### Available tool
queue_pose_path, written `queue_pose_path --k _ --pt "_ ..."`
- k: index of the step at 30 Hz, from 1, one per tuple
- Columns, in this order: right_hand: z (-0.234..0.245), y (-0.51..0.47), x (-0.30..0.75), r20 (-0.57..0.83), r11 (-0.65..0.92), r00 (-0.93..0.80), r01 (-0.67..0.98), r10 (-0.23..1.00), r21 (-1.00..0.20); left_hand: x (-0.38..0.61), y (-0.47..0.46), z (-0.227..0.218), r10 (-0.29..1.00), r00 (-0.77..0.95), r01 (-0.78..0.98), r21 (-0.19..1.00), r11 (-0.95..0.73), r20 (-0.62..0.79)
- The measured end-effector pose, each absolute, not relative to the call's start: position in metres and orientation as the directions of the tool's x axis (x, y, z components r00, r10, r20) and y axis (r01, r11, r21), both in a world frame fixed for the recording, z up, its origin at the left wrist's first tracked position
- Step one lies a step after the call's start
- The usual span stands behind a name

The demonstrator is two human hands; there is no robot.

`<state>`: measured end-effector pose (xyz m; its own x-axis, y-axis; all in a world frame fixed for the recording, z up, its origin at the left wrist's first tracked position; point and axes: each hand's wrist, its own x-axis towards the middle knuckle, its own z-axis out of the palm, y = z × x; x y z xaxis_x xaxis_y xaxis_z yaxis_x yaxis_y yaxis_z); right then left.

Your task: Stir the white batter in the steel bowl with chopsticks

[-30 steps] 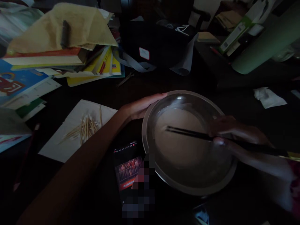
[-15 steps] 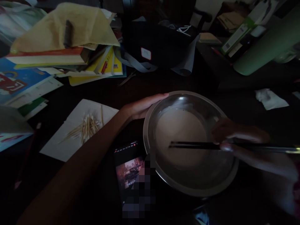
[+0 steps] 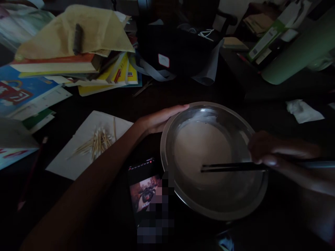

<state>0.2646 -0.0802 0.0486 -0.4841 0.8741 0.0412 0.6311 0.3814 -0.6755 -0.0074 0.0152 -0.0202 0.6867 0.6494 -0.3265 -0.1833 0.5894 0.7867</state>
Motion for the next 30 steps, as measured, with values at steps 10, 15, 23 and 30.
queue_pose_path --k 10,15,23,30 --pt "0.049 -0.082 0.265 0.160 0.263 -0.211 0.836 0.964 -0.482 -0.007 0.015 -0.021 0.651 0.671 -0.155 0.791 0.592 -0.355" --pt "0.057 -0.081 0.277 0.073 0.432 -0.483 0.695 0.873 -0.575 -0.008 0.015 -0.020 0.653 0.685 -0.173 0.797 0.579 -0.325" --pt "0.035 -0.078 0.245 0.165 0.449 -0.440 0.686 0.883 -0.573 -0.007 0.015 -0.020 0.665 0.644 -0.149 0.791 0.594 -0.378" --pt "0.054 -0.079 0.273 0.124 0.327 -0.306 0.816 0.944 -0.477 -0.008 0.016 -0.022 0.664 0.669 -0.179 0.795 0.580 -0.334"
